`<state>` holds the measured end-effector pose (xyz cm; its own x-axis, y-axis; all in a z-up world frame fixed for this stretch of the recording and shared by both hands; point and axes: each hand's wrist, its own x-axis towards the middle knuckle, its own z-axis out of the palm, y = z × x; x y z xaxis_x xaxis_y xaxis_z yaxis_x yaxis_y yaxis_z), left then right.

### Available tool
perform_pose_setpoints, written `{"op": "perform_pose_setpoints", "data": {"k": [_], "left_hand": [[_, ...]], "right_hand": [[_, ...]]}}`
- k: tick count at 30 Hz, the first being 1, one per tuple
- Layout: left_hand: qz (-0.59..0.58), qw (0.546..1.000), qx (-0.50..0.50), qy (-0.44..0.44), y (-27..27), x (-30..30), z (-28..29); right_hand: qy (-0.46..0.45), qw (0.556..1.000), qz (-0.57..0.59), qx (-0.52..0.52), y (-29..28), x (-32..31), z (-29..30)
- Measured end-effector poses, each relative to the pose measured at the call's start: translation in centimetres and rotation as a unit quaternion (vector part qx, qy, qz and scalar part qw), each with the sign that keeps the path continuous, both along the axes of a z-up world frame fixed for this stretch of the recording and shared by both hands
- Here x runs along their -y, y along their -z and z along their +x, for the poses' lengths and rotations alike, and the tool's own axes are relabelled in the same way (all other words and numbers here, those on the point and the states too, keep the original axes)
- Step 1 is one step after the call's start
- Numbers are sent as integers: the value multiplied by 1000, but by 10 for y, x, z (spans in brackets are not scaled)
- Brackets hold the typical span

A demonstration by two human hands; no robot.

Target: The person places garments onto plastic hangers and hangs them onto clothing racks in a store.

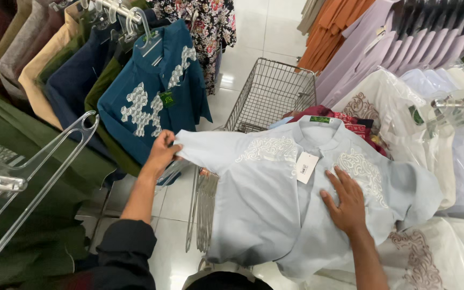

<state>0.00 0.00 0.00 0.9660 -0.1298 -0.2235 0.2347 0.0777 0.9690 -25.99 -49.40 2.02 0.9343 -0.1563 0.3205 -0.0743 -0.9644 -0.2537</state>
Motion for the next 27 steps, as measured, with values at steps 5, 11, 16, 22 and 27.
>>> {"op": "perform_pose_setpoints", "data": {"k": [5,11,16,22,27], "left_hand": [[398,904,147,-50,36,-4,-43],[294,801,505,129,-45,122,-139],[227,842,441,214,-40,210,-151],[336,862,340,168,-50,301,-85],[445,833,177,279,-48,344,-43]], "right_hand": [[24,997,-54,-55,0,2,1],[98,981,-167,10,4,-90,-14],[-78,996,-41,-25,2,-170,-107],[-10,994,12,108,-29,-148,-114],[100,992,-33,75,-5,-125,-92]]}}
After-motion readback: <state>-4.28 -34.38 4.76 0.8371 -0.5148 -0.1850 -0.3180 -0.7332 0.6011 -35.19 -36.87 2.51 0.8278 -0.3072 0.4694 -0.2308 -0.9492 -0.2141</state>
